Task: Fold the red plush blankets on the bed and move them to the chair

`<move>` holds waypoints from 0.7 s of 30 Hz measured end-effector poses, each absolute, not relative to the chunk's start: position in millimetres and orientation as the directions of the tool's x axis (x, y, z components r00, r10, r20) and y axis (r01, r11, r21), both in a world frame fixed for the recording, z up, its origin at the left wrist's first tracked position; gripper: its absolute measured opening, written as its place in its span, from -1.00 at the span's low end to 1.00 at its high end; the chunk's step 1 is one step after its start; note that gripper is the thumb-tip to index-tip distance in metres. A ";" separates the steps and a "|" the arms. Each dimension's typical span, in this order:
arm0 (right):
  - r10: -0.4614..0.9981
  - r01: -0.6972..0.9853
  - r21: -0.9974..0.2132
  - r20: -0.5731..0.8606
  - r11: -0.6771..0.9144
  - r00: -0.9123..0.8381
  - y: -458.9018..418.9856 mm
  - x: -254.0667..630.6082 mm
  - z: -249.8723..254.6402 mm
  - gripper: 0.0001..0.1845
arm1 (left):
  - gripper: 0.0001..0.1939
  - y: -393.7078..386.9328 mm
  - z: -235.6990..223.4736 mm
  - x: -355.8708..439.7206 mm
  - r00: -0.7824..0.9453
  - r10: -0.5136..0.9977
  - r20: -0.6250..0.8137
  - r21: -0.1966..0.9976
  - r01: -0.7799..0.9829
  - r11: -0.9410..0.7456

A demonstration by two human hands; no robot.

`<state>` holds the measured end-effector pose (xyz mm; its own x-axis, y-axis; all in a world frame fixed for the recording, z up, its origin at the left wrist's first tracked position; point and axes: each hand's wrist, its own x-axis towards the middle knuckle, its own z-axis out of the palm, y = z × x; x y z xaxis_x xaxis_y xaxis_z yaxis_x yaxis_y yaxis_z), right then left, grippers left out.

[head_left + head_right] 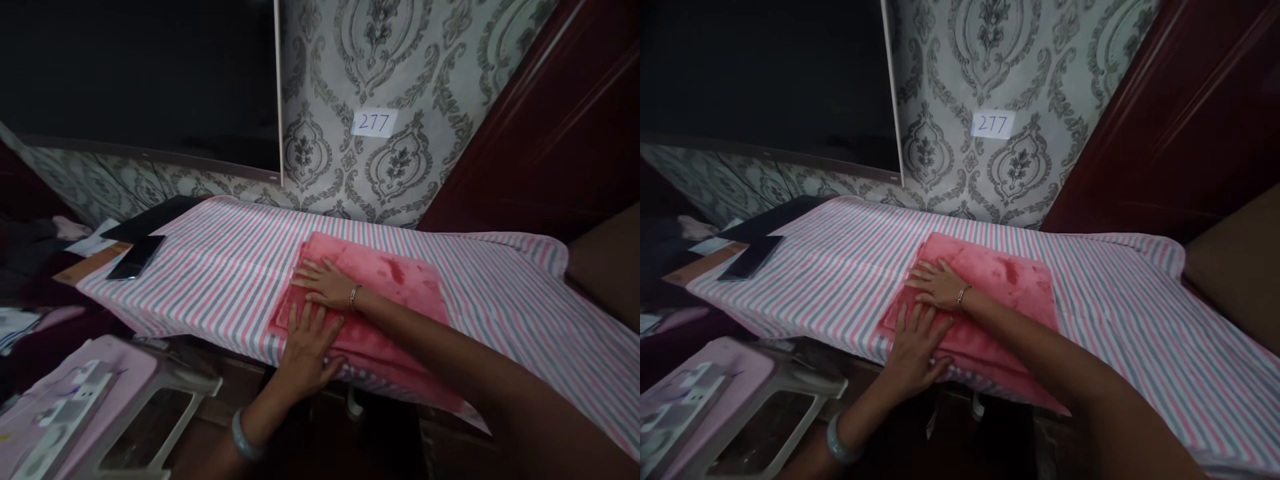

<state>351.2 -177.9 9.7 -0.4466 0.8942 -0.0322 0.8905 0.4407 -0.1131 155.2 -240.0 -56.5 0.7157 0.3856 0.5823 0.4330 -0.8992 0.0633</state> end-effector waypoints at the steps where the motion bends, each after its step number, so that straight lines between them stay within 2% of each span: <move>1: 0.910 0.908 -0.093 -0.043 0.408 -0.413 -167.4 354.9 9.3 -0.39 | -0.28 -241.0 -60.4 155.0 0.711 0.387 0.587 0.059 0.439 -0.896; 4: 0.971 0.970 -0.079 -0.043 0.229 -0.233 -131.0 379.8 10.7 -0.37 | -0.21 -242.1 -63.9 155.2 0.715 0.375 0.590 0.050 0.432 -0.901; 9: 0.990 0.976 -0.219 -0.140 -0.011 -0.021 -92.0 410.5 7.7 -0.28 | -0.21 -239.9 -62.3 156.0 0.711 0.379 0.592 0.069 0.424 -0.903; 17: 0.999 0.955 -0.295 -0.050 -0.007 -0.009 -90.2 414.8 -5.7 -0.26 | -0.25 -238.9 -66.0 156.8 0.702 0.400 0.589 0.118 0.414 -0.902; 21: 1.000 0.956 -0.292 -0.020 -0.026 0.021 -90.5 411.4 -2.8 -0.28 | -0.25 -236.9 -65.6 156.4 0.695 0.399 0.597 0.114 0.419 -0.901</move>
<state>411.4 -90.5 -2.8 0.0214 0.9996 -0.0204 0.9560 -0.0265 -0.2923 156.4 -236.9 -65.6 0.6954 0.3992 0.5975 0.4188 -0.9008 0.1144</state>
